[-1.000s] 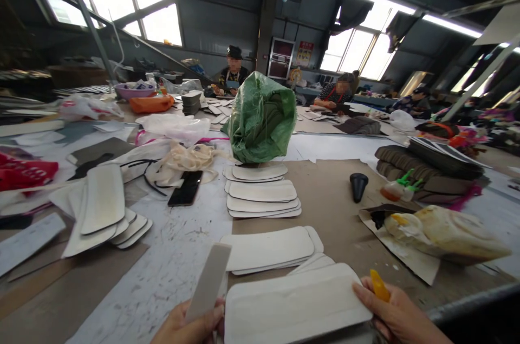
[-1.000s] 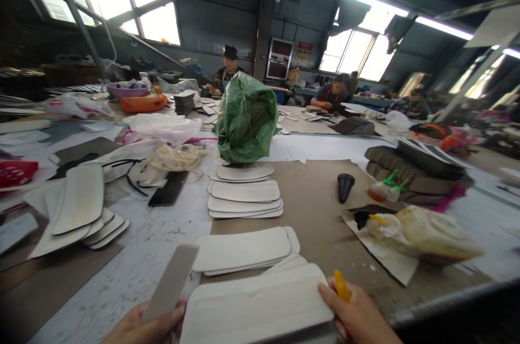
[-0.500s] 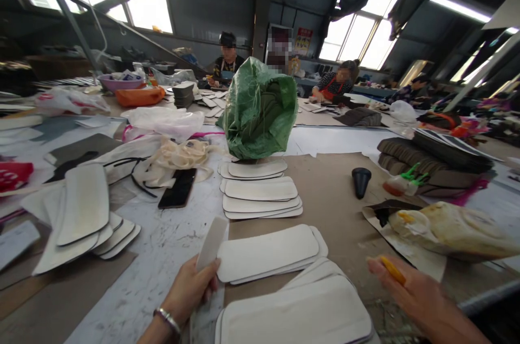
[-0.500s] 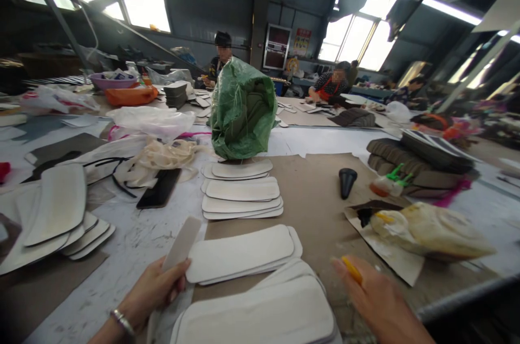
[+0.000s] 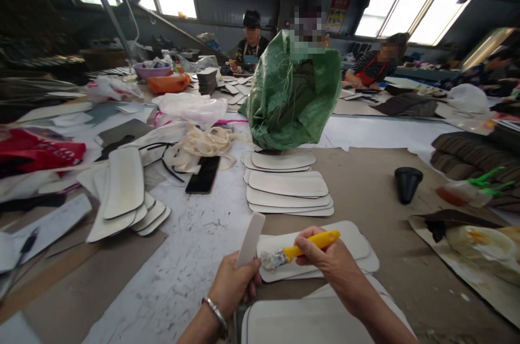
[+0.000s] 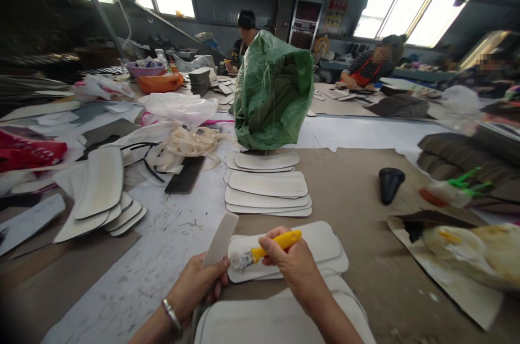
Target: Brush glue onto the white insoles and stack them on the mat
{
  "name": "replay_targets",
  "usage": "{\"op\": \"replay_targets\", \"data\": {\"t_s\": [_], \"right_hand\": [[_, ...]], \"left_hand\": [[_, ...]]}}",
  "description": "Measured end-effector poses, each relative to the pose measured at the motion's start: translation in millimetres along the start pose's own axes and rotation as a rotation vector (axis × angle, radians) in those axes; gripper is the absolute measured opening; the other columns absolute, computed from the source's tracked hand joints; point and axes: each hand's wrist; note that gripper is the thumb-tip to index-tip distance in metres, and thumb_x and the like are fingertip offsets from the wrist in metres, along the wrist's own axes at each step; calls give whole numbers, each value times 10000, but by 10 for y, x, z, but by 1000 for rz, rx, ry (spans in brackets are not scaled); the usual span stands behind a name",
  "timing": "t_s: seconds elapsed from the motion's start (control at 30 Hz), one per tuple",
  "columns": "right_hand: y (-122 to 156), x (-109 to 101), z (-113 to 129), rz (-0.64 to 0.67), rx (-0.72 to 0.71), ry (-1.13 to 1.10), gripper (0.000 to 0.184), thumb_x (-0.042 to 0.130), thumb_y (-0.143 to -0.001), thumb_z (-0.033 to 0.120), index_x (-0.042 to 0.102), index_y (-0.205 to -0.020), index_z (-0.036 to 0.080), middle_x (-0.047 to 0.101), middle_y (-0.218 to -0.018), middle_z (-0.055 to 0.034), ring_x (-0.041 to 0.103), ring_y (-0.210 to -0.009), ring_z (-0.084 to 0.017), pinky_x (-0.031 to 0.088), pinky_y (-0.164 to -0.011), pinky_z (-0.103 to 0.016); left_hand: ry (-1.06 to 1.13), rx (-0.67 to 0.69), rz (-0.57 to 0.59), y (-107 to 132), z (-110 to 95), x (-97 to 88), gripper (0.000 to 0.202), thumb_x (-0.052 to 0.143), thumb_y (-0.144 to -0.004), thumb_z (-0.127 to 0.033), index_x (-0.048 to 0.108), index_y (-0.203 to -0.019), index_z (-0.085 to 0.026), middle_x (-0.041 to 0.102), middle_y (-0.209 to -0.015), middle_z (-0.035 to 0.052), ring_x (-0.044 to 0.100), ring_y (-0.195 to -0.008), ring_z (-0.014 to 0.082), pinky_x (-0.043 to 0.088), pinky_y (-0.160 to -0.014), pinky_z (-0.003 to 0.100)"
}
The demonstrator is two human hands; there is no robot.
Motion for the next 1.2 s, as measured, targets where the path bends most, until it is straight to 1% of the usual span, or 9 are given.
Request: {"op": "replay_targets", "data": {"t_s": [0.17,0.33,0.4,0.53,0.63,0.77,0.93,1.07,1.2], "right_hand": [[-15,-142,-65,-227,4,314,321,520,-686,512,574,-706,196,601,-584,-1,585,-582,-182,418,-565,-273],[56,-117,-10,-151,-34,335,335,474,-712,527,562,-692,204,597,-593,-2,582,-593,-172,433,-544,-249],[47,-145,-65,-177,-94,413,331,458,-728,514,564,-684,204,590,-584,-1,573,-572,-164,434,-535,-246],[40,-451,-198,-431,-295,682,302,469,-723,480,577,-676,202,612,-645,-22,575,-590,-168,443,-573,-261],[113,-715,-206,-541,-435,862,276,446,-758,438,568,-668,207,608,-675,-26,578,-622,-164,444,-604,-265],[239,-778,-196,-550,-587,1012,219,422,-815,364,552,-739,204,588,-702,-30,572,-652,-149,454,-617,-252],[287,-477,-378,-494,-678,1170,165,408,-843,266,545,-787,192,575,-738,-58,565,-711,-178,463,-666,-304],[340,-396,-332,-355,-737,987,94,443,-829,226,523,-786,201,577,-724,-34,570,-705,-149,480,-645,-245],[384,-581,-217,-446,-806,940,51,486,-808,225,520,-835,199,580,-754,-39,574,-732,-149,480,-664,-233]], "left_hand": [[34,-5,2,-8,22,19,228,504,-585,-377,457,-613,-156,479,-392,-56,368,-278,56,237,-267,160],[27,2,-7,-3,34,30,224,500,-600,-376,457,-586,-156,481,-394,-49,373,-273,56,240,-261,154],[21,1,-5,8,41,26,214,497,-618,-362,456,-576,-157,477,-392,-49,370,-275,54,248,-268,153],[21,8,1,32,58,15,226,501,-647,-375,471,-605,-155,486,-424,-50,407,-313,66,286,-292,159],[21,23,20,39,74,8,272,511,-652,-416,479,-598,-152,482,-410,-48,410,-317,72,303,-311,171],[37,34,-1,38,97,9,327,522,-633,-469,480,-537,-159,474,-368,-37,411,-312,87,302,-326,185],[14,54,6,40,127,1,376,529,-617,-508,485,-477,-162,472,-338,-22,419,-323,102,301,-357,199],[7,48,6,32,153,-14,389,531,-611,-523,496,-456,-168,472,-328,-18,413,-322,108,304,-372,211],[28,54,18,33,157,-27,361,534,-606,-507,500,-469,-175,480,-336,-21,426,-325,117,314,-373,216]]}}
Point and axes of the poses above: each hand's wrist, its own y-axis away from the middle knuckle, its own x-axis out of the palm, z = x × y
